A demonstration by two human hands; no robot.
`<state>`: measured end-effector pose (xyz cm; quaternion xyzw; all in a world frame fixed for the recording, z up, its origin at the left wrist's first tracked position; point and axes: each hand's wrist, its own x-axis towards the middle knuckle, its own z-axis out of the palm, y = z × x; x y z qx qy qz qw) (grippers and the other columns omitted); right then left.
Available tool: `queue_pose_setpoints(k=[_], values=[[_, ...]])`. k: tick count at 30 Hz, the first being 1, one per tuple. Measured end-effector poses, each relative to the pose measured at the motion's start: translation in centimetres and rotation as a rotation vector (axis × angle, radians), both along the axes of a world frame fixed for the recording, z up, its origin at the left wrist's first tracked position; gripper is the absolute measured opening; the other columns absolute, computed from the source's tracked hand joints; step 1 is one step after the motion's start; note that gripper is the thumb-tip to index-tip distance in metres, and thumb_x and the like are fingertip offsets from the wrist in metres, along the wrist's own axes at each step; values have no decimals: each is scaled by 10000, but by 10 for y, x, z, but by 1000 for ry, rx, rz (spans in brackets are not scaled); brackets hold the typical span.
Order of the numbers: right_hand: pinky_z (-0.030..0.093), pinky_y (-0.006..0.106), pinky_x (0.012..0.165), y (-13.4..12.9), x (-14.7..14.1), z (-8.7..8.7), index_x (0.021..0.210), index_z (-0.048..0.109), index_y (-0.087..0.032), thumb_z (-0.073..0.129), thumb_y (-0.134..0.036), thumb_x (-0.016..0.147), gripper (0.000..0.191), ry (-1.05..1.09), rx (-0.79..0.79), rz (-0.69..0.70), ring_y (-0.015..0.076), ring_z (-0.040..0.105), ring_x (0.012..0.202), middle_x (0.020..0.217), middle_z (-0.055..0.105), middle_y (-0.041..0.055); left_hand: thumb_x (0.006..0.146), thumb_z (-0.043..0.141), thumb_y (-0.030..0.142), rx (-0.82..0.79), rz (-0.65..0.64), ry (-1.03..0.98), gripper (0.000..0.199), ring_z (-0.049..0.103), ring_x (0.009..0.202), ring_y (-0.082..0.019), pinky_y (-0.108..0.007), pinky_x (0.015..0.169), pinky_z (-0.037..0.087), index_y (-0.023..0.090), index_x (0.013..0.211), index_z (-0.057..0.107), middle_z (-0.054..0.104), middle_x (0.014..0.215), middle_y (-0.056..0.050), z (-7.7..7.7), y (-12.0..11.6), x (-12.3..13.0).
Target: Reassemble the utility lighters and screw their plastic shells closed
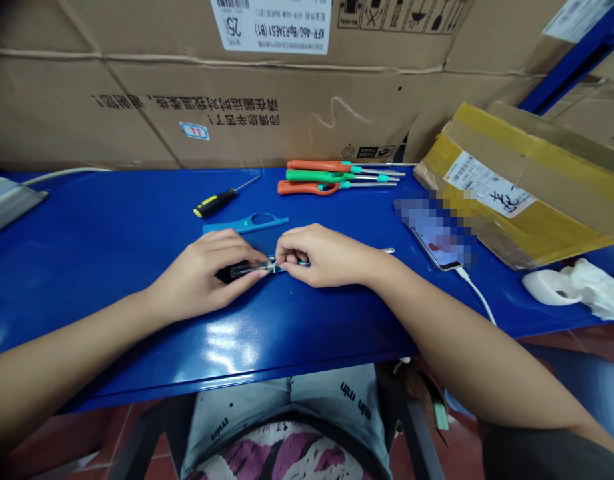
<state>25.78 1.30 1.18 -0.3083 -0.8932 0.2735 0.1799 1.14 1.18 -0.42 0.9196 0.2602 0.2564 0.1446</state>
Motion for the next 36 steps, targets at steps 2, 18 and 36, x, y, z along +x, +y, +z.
queue_pose_setpoints(k=[2, 18, 36], values=[[412, 223, 650, 0, 0, 0, 892, 686, -141, 583, -73, 850, 130, 3, 0, -2, 101, 538, 689, 782, 618, -7, 965, 629, 285, 0, -6, -2, 161, 655, 878, -198, -352, 859, 493, 174, 1021, 730, 759, 971, -47, 0, 0, 1], [390, 231, 676, 2, 2, 2, 839, 675, -151, 598, -73, 854, 110, -11, 29, -3, 104, 535, 705, 774, 594, -13, 959, 634, 295, 49, 20, 4, 165, 657, 873, -203, -356, 846, 486, 184, 1017, 741, 766, 965, -48, 2, 1, -1], [419, 269, 709, 3, -2, 3, 788, 606, -165, 464, -298, 1028, 309, 57, -44, -61, 130, 528, 725, 797, 568, 12, 973, 630, 275, 140, 27, -54, 159, 660, 918, -190, -343, 858, 504, 231, 1090, 728, 754, 1021, -50, 6, -3, 0]])
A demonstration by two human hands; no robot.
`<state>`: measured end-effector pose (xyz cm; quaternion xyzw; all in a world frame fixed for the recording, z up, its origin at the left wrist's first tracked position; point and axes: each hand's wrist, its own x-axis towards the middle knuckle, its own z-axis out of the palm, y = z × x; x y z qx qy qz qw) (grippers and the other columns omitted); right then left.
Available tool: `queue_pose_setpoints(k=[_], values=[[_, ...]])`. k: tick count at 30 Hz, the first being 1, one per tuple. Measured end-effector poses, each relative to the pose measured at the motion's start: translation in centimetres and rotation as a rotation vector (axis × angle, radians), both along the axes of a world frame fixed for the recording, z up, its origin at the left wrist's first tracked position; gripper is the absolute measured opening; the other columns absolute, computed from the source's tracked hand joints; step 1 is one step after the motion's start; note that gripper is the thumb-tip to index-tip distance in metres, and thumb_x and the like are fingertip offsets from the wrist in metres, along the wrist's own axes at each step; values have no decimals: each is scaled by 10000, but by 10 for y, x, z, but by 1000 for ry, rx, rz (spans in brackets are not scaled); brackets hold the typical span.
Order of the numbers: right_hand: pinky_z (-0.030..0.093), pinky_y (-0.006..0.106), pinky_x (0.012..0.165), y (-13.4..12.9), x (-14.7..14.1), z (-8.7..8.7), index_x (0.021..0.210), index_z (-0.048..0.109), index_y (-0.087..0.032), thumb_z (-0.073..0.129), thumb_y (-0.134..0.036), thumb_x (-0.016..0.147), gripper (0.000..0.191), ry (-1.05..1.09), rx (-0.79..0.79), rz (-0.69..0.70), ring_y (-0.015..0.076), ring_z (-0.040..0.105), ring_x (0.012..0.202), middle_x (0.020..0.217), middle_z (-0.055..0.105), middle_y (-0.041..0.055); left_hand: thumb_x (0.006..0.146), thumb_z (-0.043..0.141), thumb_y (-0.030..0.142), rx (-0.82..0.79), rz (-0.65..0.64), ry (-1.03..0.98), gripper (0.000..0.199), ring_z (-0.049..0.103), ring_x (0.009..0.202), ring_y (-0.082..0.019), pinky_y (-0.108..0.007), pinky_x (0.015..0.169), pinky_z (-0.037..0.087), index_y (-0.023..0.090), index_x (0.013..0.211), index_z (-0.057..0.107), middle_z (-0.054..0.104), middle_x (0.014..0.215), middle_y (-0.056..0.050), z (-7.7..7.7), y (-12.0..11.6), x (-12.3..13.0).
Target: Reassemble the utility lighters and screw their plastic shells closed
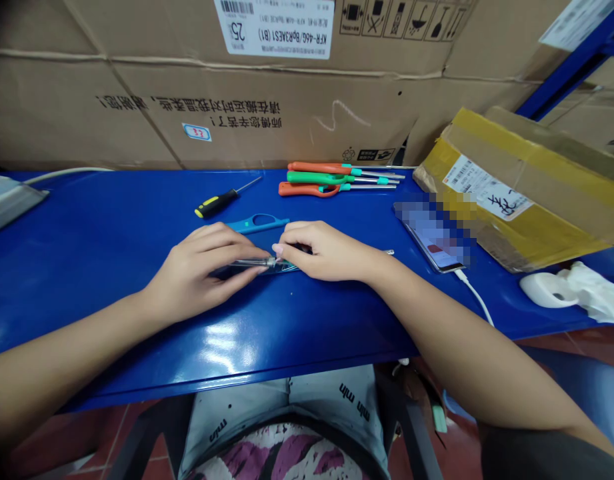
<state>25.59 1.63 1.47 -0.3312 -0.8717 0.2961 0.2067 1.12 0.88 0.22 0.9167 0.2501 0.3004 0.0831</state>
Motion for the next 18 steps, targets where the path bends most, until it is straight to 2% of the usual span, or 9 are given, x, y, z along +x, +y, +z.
queue_pose_setpoints(k=[4, 8, 13, 15, 18], values=[[450, 277, 778, -1, 0, 1, 876, 664, -155, 521, -276, 1005, 228, 38, -55, 43, 139, 573, 801, 879, 613, 33, 968, 641, 275, 15, 2, 2, 154, 656, 907, -186, -337, 835, 495, 236, 1090, 728, 751, 1016, -47, 0, 0, -1], [458, 276, 780, -1, 2, 0, 894, 681, -157, 601, -244, 957, 134, 45, -52, 43, 142, 583, 815, 891, 631, 34, 961, 651, 306, 2, -8, 33, 151, 649, 883, -188, -338, 825, 484, 221, 1054, 734, 761, 988, -47, -3, 1, -1], [455, 278, 773, 0, 1, -3, 883, 685, -159, 600, -243, 956, 141, 19, -25, 22, 147, 592, 816, 898, 646, 42, 961, 648, 328, -40, -2, 76, 169, 645, 889, -196, -345, 840, 483, 220, 1049, 743, 766, 985, -43, -4, 3, -2], [453, 281, 769, 0, 0, -3, 869, 685, -161, 597, -247, 959, 152, 6, -14, 12, 149, 594, 810, 891, 647, 41, 943, 663, 371, -64, 25, 117, 213, 648, 918, -214, -360, 853, 487, 218, 1071, 739, 759, 1026, -55, -3, 4, -2], [447, 279, 763, 0, 0, -3, 857, 687, -160, 605, -247, 956, 154, -11, 1, -7, 149, 595, 800, 877, 643, 38, 884, 705, 475, -82, 72, 191, 379, 652, 973, -258, -395, 863, 500, 200, 1144, 713, 735, 1102, -85, 0, 3, -1]])
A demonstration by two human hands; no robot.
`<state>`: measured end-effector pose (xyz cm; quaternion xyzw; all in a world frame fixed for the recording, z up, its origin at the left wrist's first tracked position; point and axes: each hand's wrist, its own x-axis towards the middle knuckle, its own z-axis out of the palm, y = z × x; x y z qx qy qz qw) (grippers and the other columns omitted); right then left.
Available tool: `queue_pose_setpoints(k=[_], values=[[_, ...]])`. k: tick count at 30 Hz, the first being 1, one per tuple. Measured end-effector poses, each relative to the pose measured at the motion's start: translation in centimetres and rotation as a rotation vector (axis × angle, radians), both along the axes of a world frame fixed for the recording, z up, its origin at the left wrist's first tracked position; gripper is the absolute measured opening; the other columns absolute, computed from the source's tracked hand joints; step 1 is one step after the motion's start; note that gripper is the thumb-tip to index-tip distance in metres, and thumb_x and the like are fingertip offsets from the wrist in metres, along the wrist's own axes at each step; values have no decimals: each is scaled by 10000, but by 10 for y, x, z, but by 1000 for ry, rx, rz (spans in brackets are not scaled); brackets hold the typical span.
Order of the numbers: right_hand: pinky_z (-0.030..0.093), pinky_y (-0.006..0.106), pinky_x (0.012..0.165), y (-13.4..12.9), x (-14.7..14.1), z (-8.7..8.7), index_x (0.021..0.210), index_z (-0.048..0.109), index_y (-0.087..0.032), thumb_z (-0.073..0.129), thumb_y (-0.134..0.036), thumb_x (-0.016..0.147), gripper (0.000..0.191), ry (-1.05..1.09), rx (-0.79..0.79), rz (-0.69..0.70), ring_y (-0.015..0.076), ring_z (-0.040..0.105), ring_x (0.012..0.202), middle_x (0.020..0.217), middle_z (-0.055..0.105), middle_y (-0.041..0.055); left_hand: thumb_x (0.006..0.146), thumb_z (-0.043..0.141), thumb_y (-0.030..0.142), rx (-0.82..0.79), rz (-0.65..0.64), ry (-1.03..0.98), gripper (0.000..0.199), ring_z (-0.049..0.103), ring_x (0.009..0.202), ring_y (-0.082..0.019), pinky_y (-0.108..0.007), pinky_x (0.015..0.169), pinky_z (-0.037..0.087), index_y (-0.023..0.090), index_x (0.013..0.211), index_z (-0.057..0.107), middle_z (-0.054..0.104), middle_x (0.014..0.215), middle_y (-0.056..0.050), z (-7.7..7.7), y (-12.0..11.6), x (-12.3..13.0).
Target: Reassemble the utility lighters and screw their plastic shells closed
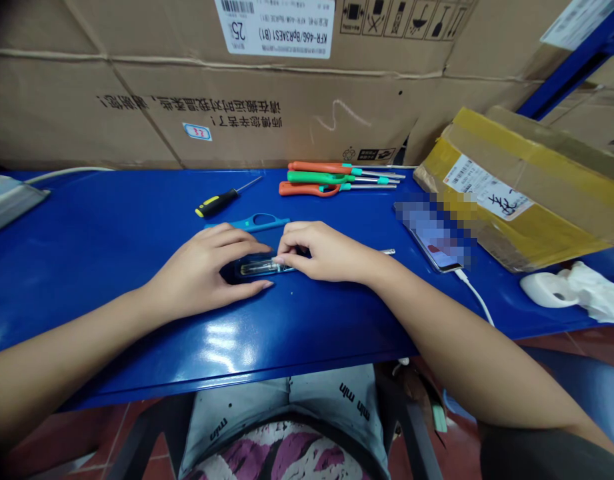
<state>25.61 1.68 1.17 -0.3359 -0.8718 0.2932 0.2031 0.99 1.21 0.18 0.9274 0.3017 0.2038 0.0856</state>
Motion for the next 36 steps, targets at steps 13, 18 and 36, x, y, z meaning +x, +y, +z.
queue_pose_setpoints(k=[13, 18, 36], values=[[434, 281, 752, 1, 0, 0, 860, 682, -158, 597, -244, 956, 155, -24, -8, -10, 150, 580, 788, 879, 644, 44, 930, 638, 367, -92, -3, 8, 280, 669, 1015, -251, -390, 884, 558, 195, 1140, 704, 725, 1103, -74, -3, -1, -1], [438, 279, 744, 1, 0, -1, 863, 689, -156, 607, -249, 953, 154, -29, -7, -5, 149, 584, 788, 879, 650, 45, 937, 650, 361, -96, -6, -23, 261, 670, 1016, -242, -381, 907, 552, 204, 1140, 698, 733, 1107, -68, -5, -1, 0], [424, 276, 726, 3, 4, -3, 928, 690, -169, 654, -260, 925, 98, -32, 77, -50, 146, 555, 775, 872, 626, 29, 970, 549, 273, -115, 18, -53, 206, 665, 1039, -245, -396, 926, 546, 197, 1081, 705, 740, 1082, -65, -4, -2, 3]])
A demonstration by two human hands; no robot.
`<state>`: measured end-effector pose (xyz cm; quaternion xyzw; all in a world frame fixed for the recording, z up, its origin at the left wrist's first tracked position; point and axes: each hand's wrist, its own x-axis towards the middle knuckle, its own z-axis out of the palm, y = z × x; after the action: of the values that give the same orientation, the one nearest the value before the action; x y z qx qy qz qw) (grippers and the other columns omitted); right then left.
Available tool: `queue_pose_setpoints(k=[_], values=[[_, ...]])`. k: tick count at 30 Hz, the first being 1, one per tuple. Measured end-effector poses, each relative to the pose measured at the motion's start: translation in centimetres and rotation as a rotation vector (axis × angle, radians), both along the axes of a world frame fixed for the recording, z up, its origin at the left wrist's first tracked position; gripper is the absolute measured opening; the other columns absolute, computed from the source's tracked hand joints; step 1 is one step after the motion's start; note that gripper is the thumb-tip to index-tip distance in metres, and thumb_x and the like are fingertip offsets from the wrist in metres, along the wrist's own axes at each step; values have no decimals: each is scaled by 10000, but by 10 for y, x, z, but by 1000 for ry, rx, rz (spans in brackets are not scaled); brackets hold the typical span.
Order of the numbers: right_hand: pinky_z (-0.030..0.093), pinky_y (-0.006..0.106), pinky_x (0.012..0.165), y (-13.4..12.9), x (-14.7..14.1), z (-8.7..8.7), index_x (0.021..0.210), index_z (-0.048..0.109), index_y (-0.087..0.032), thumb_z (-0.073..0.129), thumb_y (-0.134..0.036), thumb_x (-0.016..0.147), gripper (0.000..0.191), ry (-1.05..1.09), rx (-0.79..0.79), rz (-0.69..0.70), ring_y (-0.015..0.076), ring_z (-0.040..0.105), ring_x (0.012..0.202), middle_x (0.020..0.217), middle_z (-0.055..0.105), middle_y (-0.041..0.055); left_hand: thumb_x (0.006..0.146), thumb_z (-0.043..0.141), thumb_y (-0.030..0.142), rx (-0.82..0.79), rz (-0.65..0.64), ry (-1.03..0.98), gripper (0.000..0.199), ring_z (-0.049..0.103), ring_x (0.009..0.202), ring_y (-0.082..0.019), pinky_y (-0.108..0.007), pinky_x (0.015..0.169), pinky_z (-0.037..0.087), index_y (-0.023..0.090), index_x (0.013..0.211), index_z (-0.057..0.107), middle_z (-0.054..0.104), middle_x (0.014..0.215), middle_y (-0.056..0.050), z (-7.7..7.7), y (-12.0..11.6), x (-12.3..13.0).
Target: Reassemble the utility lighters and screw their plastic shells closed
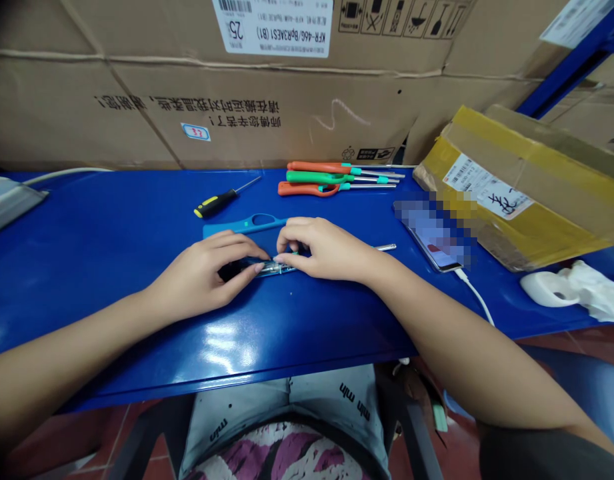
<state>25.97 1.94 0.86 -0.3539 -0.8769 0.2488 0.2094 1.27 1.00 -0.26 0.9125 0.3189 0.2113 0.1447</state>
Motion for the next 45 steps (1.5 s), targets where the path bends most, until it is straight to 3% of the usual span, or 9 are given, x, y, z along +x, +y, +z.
queue_pose_setpoints(k=[12, 19, 26, 32, 40, 45], values=[[460, 301, 774, 2, 2, -2, 999, 668, -179, 685, -320, 901, 172, 0, -61, -4, 165, 557, 831, 922, 603, 36, 958, 569, 272, -98, 23, -35, 209, 662, 1028, -237, -401, 938, 536, 196, 1095, 707, 726, 1087, -61, 1, -3, 2], [472, 300, 790, 0, 3, 4, 950, 661, -173, 608, -224, 923, 78, 4, -44, -8, 159, 565, 840, 943, 619, 42, 966, 593, 298, -26, -45, -58, 197, 650, 1011, -224, -389, 932, 535, 202, 1042, 747, 702, 1090, -68, -1, -3, 0], [469, 309, 839, -1, 1, 3, 979, 665, -178, 606, -116, 873, 137, -59, -20, 46, 176, 596, 915, 992, 655, 44, 963, 617, 307, 2, -59, -43, 188, 661, 985, -216, -375, 893, 545, 208, 1004, 771, 725, 1064, -52, -2, -2, 1], [480, 295, 821, -1, 2, 5, 965, 663, -175, 595, -127, 874, 123, -17, -27, 26, 167, 599, 891, 987, 642, 49, 930, 676, 308, -13, -69, -82, 160, 665, 970, -209, -370, 891, 550, 198, 1015, 757, 731, 1067, -50, -5, -2, 0], [471, 296, 845, -1, 2, 6, 940, 660, -174, 600, -116, 880, 102, 33, -34, 85, 164, 602, 901, 960, 642, 43, 926, 688, 233, 94, -118, -181, 108, 666, 921, -181, -328, 864, 550, 183, 996, 755, 746, 1008, -49, -6, -2, 1], [451, 320, 869, -2, 0, 9, 869, 651, -171, 545, -217, 972, 155, 49, -53, 123, 166, 585, 891, 924, 634, 49, 917, 702, 211, 197, -131, -223, 103, 684, 892, -185, -328, 840, 557, 167, 995, 754, 760, 990, -65, -2, -3, 1]])
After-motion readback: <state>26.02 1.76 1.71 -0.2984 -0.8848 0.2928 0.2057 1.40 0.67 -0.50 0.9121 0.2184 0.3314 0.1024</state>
